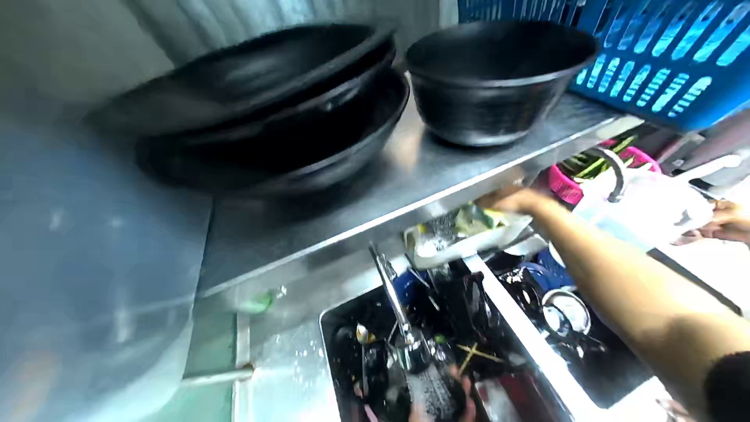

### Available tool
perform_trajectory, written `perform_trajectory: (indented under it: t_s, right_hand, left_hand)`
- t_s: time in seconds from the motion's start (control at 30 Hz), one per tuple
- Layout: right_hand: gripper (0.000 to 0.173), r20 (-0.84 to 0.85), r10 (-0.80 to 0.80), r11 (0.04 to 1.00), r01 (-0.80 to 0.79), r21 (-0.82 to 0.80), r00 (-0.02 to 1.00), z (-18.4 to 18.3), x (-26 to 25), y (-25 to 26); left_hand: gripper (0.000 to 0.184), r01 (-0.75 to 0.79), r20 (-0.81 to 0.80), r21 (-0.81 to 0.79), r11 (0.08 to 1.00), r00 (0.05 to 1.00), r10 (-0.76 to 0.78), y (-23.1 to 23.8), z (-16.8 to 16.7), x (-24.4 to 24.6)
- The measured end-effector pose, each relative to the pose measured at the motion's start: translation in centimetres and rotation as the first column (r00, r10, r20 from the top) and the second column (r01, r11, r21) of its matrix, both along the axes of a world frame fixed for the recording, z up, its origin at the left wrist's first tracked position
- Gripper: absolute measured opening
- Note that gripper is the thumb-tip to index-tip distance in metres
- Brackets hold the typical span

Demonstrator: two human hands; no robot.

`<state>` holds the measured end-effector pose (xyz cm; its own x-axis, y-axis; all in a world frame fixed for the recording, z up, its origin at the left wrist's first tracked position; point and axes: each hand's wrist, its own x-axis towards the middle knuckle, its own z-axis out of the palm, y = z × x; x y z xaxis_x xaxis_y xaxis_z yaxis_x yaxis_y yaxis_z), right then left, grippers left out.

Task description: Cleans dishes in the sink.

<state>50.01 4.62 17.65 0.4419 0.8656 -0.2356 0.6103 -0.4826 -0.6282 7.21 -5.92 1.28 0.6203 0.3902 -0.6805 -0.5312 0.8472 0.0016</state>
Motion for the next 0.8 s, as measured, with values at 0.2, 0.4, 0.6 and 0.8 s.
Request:
perform_trajectory:
  t_s: [0.2,0.4,0.6,0.8]
  right_hand:
    - [0.026,-0.125,0.101,0.995,-0.097,0.037,0.987,-1.5,-17.3,-10.8]
    - [0.035,0.013,0.277,0.948,-0.271,-0.169,0.961,-11.7,-32.2,-16.7]
    - [0.029,-0.183,0.410,0.909,-0.417,0.001,0.894,-10.9,-35.8,-16.0]
    - [0.034,-0.006,0.359,0.929,-0.358,-0.095,0.933,-10.9,-35.8,-16.0]
  left_hand:
    - [0.052,-0.031,-0.127,0.003,1.000,0.991,0.031,0.3,3.1,2.3]
    - [0.042,0.007,-0.232,0.275,0.961,0.971,0.060,-0.4,2.2,0.6]
    - [0.066,0.014,-0.246,0.314,0.949,0.967,0.067,-0.9,2.2,-2.6]
    - [0.032,0.122,-0.387,0.557,0.821,0.913,0.128,-1.4,3.0,-2.8]
